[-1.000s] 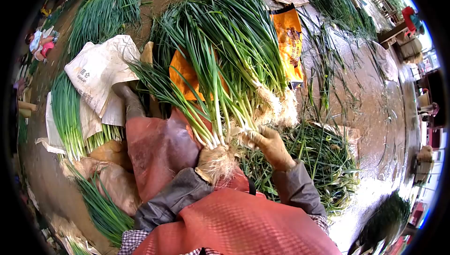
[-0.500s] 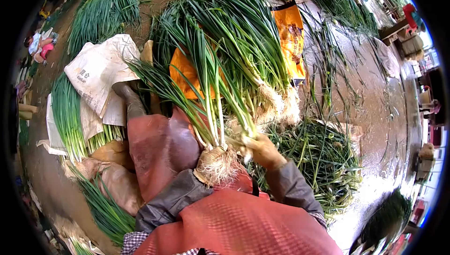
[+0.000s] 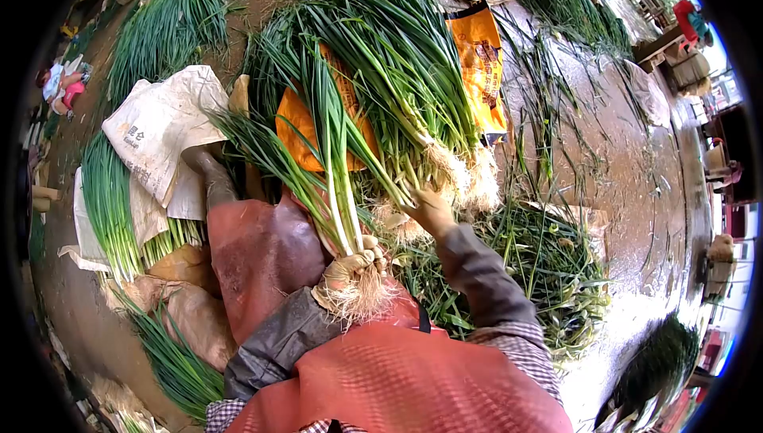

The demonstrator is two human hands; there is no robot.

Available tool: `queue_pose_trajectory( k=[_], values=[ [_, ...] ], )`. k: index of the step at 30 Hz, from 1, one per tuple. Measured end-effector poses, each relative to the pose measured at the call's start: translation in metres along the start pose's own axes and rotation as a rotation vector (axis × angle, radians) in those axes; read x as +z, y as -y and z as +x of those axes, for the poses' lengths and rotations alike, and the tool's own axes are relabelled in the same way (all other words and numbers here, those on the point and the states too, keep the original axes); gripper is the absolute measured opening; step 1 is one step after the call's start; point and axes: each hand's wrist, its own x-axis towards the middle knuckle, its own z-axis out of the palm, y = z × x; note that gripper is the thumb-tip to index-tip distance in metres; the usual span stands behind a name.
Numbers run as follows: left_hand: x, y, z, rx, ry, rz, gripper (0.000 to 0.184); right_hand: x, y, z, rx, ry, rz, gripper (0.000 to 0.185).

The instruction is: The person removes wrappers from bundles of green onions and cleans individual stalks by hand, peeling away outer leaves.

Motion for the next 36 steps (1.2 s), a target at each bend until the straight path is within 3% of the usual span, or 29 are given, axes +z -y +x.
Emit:
queue_pose_trajectory(
  k=[1, 2, 3, 5, 7, 8, 9, 11, 12, 13, 17, 18, 21, 26, 28, 30, 31, 33, 36],
  values=[
    [0.003, 0.002, 0.0, 0.007, -0.003, 0.003, 0.026, 0.022, -0.006, 0.029, -0.101, 0.02, -0.108, 0.028],
    [0.004, 0.003, -0.003, 0.007, -0.042, -0.007, 0.026, 0.023, -0.002, 0.057, 0.13, 0.262, -0.066, 0.023],
    [0.005, 0.001, -0.003, 0.011, -0.077, -0.015, 0.025, 0.016, 0.003, 0.06, 0.126, 0.26, -0.058, 0.023],
    [-0.003, 0.002, 0.003, 0.06, -0.06, -0.032, 0.025, -0.026, 0.021, 0.059, 0.237, 0.209, 0.354, 0.02],
    [0.005, 0.007, 0.008, 0.095, -0.327, -0.058, 0.026, -0.073, 0.053, 0.032, 0.235, 0.247, 0.563, 0.022],
    [-0.033, 0.014, 0.02, -0.033, -0.289, -0.189, 0.024, -0.083, 0.069, 0.017, 0.221, 0.273, 0.59, 0.023],
    [-0.001, 0.011, 0.018, 0.017, -0.391, -0.067, 0.021, -0.088, 0.08, 0.006, 0.199, 0.292, 0.619, 0.023],
    [-0.048, 0.017, 0.021, -0.229, -0.068, -0.429, 0.019, -0.084, 0.095, -0.017, 0.222, 0.541, 1.072, 0.023],
    [0.007, 0.011, 0.019, -0.115, -0.404, -0.211, 0.019, -0.082, 0.108, -0.024, 0.169, 0.373, 0.985, 0.023],
    [0.002, 0.01, 0.017, -0.116, -0.409, -0.208, 0.019, -0.08, 0.105, -0.028, 0.288, 0.439, 1.115, 0.026],
    [0.0, 0.004, 0.011, -0.131, -0.222, -0.303, 0.019, -0.102, 0.108, -0.047, 0.253, 0.231, 1.079, 0.031],
    [0.014, 0.004, 0.013, -0.156, -0.289, -0.299, 0.02, -0.102, 0.107, -0.054, 0.143, 0.253, 1.029, 0.034],
    [-0.002, 0.013, 0.017, -0.34, -0.167, -0.445, 0.022, -0.093, 0.102, -0.059, -0.107, 0.316, 0.761, 0.032],
    [0.013, 0.026, 0.011, -0.085, -0.033, -0.237, 0.023, -0.058, 0.061, -0.06, -0.28, 0.24, 0.342, 0.021],
    [0.018, 0.018, 0.005, -0.009, -0.036, -0.188, 0.023, -0.036, 0.029, -0.052, -0.437, 0.19, 0.031, 0.018],
    [0.021, 0.014, 0.0, 0.034, -0.032, -0.178, 0.024, -0.041, 0.035, -0.046, -0.584, 0.174, -0.212, 0.035],
    [0.015, 0.023, 0.01, 0.041, -0.042, -0.144, 0.024, -0.047, 0.021, -0.055, -0.438, 0.268, 0.161, 0.025],
    [0.014, 0.02, 0.007, 0.054, -0.037, -0.129, 0.025, -0.096, 0.08, -0.084, -0.074, 0.462, 0.864, 0.01],
    [0.001, 0.034, 0.008, -0.048, -0.035, -0.207, 0.026, -0.106, 0.112, -0.087, -0.107, 0.463, 0.675, 0.012]
  ],
)
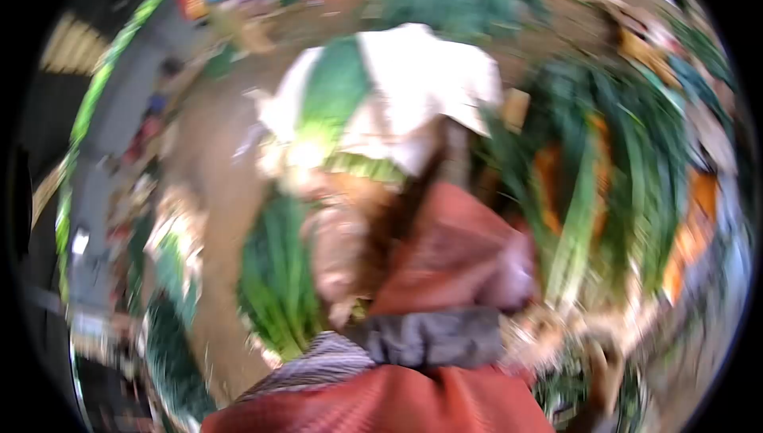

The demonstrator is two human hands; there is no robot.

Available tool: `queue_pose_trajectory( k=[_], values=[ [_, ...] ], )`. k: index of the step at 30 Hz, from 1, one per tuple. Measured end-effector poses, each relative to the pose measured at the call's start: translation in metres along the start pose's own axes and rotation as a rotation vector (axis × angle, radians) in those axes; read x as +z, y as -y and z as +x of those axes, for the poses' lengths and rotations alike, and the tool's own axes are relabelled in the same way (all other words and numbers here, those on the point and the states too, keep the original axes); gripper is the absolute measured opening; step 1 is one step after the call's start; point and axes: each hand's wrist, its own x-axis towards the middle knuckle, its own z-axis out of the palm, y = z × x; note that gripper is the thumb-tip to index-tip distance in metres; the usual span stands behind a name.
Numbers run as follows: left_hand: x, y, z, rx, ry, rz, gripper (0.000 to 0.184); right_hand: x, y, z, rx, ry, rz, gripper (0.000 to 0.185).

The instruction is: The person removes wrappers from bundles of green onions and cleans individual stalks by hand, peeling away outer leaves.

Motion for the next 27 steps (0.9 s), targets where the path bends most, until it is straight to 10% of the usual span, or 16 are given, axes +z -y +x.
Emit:
queue_pose_trajectory(
  k=[5, 6, 7, 11, 13, 14, 19, 22, 27],
  values=[
    [-0.034, -0.017, 0.014, -0.231, 0.022, -0.12, 0.028, 0.002, -0.025, 0.027, -0.241, 0.084, -0.392, 0.02],
    [-0.049, -0.03, 0.019, -0.269, 0.141, -0.108, 0.029, -0.005, -0.015, 0.016, -0.114, 0.035, -0.153, 0.014],
    [-0.006, -0.036, -0.001, -0.093, -0.328, -0.068, 0.031, -0.015, -0.007, 0.003, -0.001, -0.007, 0.087, 0.009],
    [0.051, -0.043, -0.032, 0.049, -0.08, -0.072, 0.058, -0.051, -0.063, -0.064, 0.167, -0.216, 0.419, 0.011],
    [0.044, -0.046, -0.041, 0.037, -0.081, -0.135, 0.053, -0.05, -0.112, -0.094, 0.518, 0.105, -0.103, 0.013],
    [0.036, -0.051, -0.044, 0.002, -0.025, -0.147, 0.049, -0.044, -0.187, -0.12, 0.248, 0.253, -0.729, 0.022],
    [0.037, -0.054, -0.049, -0.076, 0.042, -0.152, 0.047, -0.019, -0.043, 0.011, 0.472, -0.185, 0.228, 0.047],
    [0.02, -0.059, -0.044, -0.059, 0.144, -0.064, 0.049, 0.007, -0.033, 0.096, 0.265, 0.127, 0.227, 0.049],
    [0.053, -0.059, -0.05, 0.284, -0.354, 0.33, 0.052, -0.007, -0.009, 0.091, 0.256, -0.199, 0.373, 0.029]
  ],
)
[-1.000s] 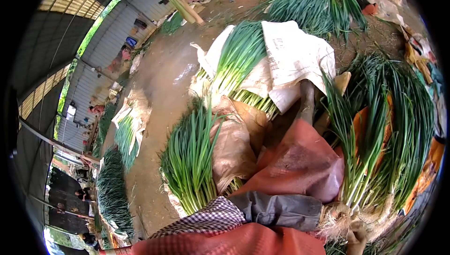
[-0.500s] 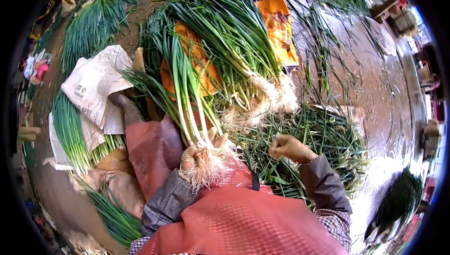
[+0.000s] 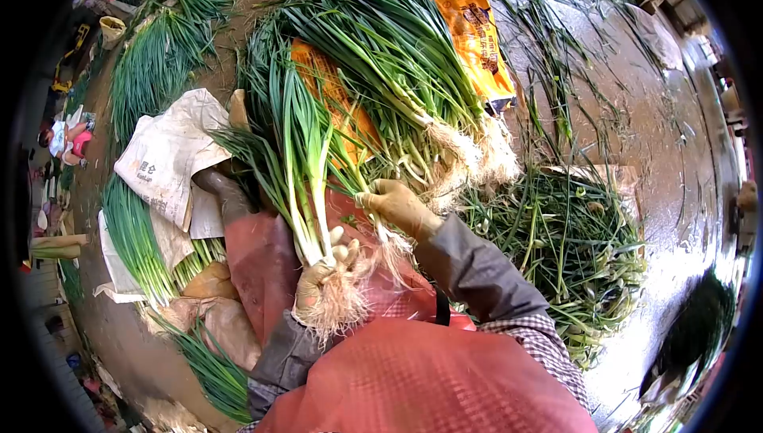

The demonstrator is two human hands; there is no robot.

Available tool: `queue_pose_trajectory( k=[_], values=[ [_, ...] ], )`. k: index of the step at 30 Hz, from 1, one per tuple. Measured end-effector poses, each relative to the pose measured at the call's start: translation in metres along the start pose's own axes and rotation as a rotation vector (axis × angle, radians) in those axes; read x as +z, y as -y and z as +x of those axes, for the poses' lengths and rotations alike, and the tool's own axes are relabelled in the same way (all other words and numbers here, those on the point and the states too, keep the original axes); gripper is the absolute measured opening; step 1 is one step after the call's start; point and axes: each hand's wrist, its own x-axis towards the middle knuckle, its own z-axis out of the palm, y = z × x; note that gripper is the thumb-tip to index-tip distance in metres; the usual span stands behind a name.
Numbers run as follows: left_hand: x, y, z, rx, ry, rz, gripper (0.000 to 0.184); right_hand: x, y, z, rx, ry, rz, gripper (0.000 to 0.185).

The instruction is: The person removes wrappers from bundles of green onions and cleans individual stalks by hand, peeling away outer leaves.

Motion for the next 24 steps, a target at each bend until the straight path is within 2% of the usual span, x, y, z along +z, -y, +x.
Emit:
queue_pose_trajectory(
  k=[1, 2, 4, 6, 8, 9, 11, 14, 15, 16, 18, 20, 22, 24],
  values=[
    [-0.001, 0.004, 0.005, 0.01, -0.042, 0.045, 0.052, 0.006, -0.005, -0.004, -0.043, -0.009, 0.015, 0.03],
    [-0.015, 0.006, 0.012, -0.136, 0.167, -0.012, 0.051, 0.013, -0.01, -0.008, -0.086, -0.018, 0.035, 0.031],
    [-0.004, 0.019, 0.017, -0.152, 0.154, -0.001, 0.046, 0.019, 0.002, -0.025, 0.057, 0.045, 0.267, 0.026],
    [0.004, 0.023, 0.013, -0.226, 0.096, -0.041, 0.043, 0.026, -0.02, -0.013, -0.131, -0.068, 0.059, 0.028],
    [-0.036, 0.021, 0.028, -0.52, 0.248, -0.322, 0.044, 0.024, -0.011, -0.013, 0.024, 0.007, 0.137, 0.032],
    [-0.033, 0.021, 0.025, -0.527, 0.241, -0.317, 0.044, 0.023, -0.01, -0.003, 0.003, 0.014, 0.142, 0.032],
    [-0.018, 0.022, 0.018, -0.306, 0.205, -0.103, 0.048, 0.019, -0.01, 0.024, -0.052, 0.067, 0.134, 0.028],
    [-0.013, 0.018, 0.014, -0.297, 0.165, -0.117, 0.051, 0.02, -0.02, 0.037, -0.139, 0.065, 0.149, 0.018],
    [-0.022, 0.019, 0.016, -0.304, 0.136, -0.133, 0.052, 0.013, -0.013, 0.021, -0.051, 0.037, 0.204, 0.015],
    [-0.021, 0.017, 0.015, -0.313, 0.136, -0.132, 0.052, 0.003, -0.02, 0.008, -0.02, 0.059, 0.417, 0.014],
    [-0.015, 0.014, 0.014, -0.385, 0.112, -0.355, 0.053, -0.034, -0.035, -0.042, -0.068, 0.135, 0.386, 0.017],
    [-0.009, 0.011, 0.008, -0.295, 0.124, -0.185, 0.053, -0.059, -0.042, -0.101, -0.066, 0.081, 0.486, 0.017],
    [-0.019, 0.013, 0.01, -0.261, 0.109, -0.233, 0.052, -0.086, -0.089, -0.143, 0.056, 0.119, 0.487, 0.018],
    [-0.008, 0.005, 0.0, -0.297, 0.108, -0.228, 0.052, -0.118, -0.146, -0.178, 0.515, 0.115, 0.18, 0.015]
  ],
)
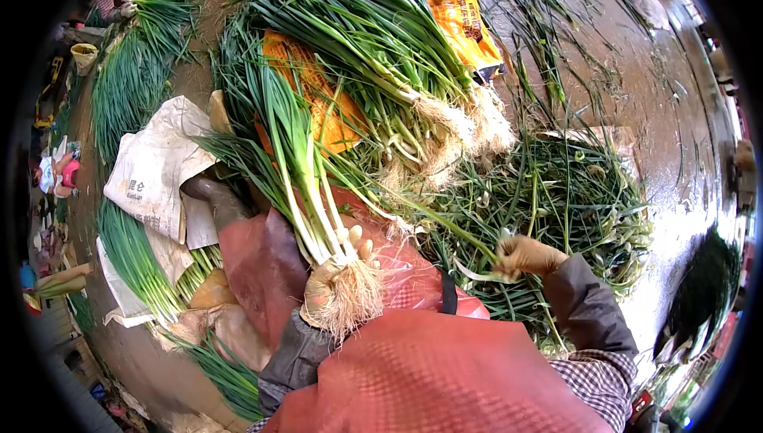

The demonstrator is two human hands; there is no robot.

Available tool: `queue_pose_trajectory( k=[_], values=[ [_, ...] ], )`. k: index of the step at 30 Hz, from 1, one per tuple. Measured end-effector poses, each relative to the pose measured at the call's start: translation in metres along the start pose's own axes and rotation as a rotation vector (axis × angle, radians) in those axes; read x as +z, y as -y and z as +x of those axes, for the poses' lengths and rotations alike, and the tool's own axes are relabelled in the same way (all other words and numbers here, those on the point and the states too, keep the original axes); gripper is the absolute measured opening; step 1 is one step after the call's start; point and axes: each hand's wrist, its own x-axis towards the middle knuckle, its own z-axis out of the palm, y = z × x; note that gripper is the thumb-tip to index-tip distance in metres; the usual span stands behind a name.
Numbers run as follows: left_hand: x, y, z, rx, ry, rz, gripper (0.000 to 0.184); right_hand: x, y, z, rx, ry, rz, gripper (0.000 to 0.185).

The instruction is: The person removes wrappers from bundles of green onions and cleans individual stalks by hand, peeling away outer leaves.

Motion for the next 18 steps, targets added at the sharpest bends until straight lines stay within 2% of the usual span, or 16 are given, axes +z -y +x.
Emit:
queue_pose_trajectory(
  k=[1, 2, 3, 5, 7, 8, 9, 10, 12, 13, 14, 16, 17, 18],
  values=[
    [0.004, 0.001, -0.004, -0.001, 0.005, -0.021, 0.051, -0.014, -0.016, 0.004, 0.232, 0.005, -0.566, 0.017],
    [0.006, 0.001, -0.006, 0.002, 0.011, -0.042, 0.05, -0.018, -0.025, 0.02, 0.359, 0.265, -1.469, 0.023],
    [0.003, -0.003, -0.007, -0.023, 0.067, -0.013, 0.048, -0.015, -0.026, 0.04, 0.321, 0.214, -1.627, 0.021],
    [-0.005, -0.007, -0.007, -0.027, -0.022, -0.024, 0.051, 0.025, 0.021, 0.086, -0.19, -0.248, -1.201, 0.02],
    [-0.007, -0.008, -0.007, -0.017, -0.064, -0.016, 0.05, 0.079, 0.067, 0.158, -0.739, -0.469, -0.967, 0.02],
    [-0.005, -0.008, -0.003, -0.003, 0.048, 0.042, 0.049, 0.101, 0.082, 0.199, -1.038, -0.597, -0.935, 0.019],
    [-0.004, -0.008, -0.003, 0.012, 0.154, 0.101, 0.048, 0.115, 0.096, 0.237, -0.918, -0.48, -1.033, 0.019],
    [-0.004, -0.007, -0.004, 0.025, 0.151, 0.104, 0.048, 0.121, 0.107, 0.263, -0.793, -0.364, -1.119, 0.019],
    [-0.005, -0.009, -0.009, 0.1, 0.082, 0.22, 0.047, 0.119, 0.121, 0.275, -0.681, -0.283, -0.955, 0.021],
    [-0.007, -0.008, -0.011, 0.114, 0.03, 0.143, 0.047, 0.12, 0.159, 0.209, -0.463, -0.062, -0.654, 0.023],
    [-0.004, -0.006, -0.007, 0.126, 0.038, 0.131, 0.047, 0.118, 0.175, 0.166, -0.489, 0.028, -0.429, 0.024],
    [0.004, 0.006, 0.002, 0.225, -0.103, 0.272, 0.047, 0.115, 0.182, 0.126, -0.571, 0.179, -0.123, 0.022],
    [0.008, 0.007, 0.007, 0.121, -0.067, 0.202, 0.045, 0.12, 0.184, 0.117, -0.586, 0.177, -0.103, 0.023],
    [0.01, 0.013, 0.013, 0.11, 0.038, 0.191, 0.043, 0.126, 0.186, 0.109, -0.606, 0.174, -0.083, 0.024]
  ],
)
